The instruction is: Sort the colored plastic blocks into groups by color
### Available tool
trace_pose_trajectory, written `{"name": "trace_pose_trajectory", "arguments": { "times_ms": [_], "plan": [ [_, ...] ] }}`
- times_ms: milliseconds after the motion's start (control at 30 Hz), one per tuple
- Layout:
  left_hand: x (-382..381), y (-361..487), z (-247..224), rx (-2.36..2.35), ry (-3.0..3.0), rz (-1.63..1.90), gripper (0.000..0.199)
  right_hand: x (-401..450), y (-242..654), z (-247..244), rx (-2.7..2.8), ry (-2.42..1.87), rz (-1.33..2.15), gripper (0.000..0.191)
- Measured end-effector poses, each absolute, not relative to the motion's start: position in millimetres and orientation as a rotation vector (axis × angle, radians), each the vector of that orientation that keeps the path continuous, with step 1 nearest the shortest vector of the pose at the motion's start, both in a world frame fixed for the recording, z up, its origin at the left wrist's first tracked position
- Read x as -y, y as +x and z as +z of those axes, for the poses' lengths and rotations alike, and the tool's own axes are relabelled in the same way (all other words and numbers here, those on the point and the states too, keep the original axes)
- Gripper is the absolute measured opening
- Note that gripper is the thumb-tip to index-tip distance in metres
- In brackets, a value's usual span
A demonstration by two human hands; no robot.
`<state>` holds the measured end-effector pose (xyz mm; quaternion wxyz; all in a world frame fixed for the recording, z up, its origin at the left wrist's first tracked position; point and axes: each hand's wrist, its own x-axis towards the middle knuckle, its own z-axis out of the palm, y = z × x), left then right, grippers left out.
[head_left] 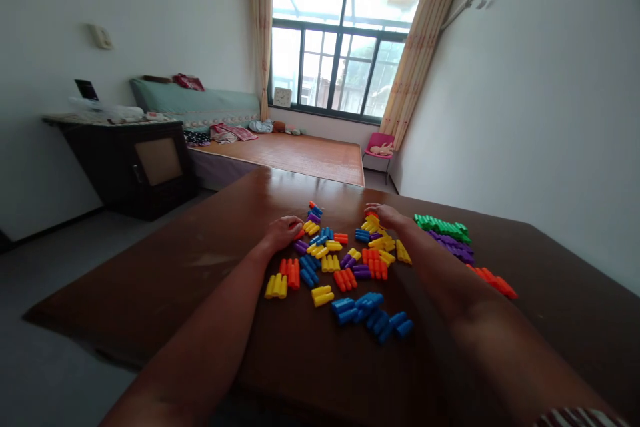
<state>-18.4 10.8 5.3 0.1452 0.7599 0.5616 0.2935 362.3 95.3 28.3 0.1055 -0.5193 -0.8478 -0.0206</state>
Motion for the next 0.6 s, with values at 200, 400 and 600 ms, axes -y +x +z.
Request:
{"name": "trace_pose_trajectory", "arguments": {
  "times_ms": [200, 400, 600],
  "plan": [
    [-9, -17, 11, -1.652, 2.179, 0.798, 0.045, -92, 378, 27, 2.448, -1.78, -0.024, 0.036],
    [-14, -19, 6, -1.608, 2.177, 0.835, 0.053, -60, 387, 43, 2.281, -1.95, -0.108, 0.045],
    [-19, -22, 2, -1.582, 2.147, 0.838, 0.051, 1, 421, 73, 2.097, -1.721, -0.013, 0.037]
  ]
}}
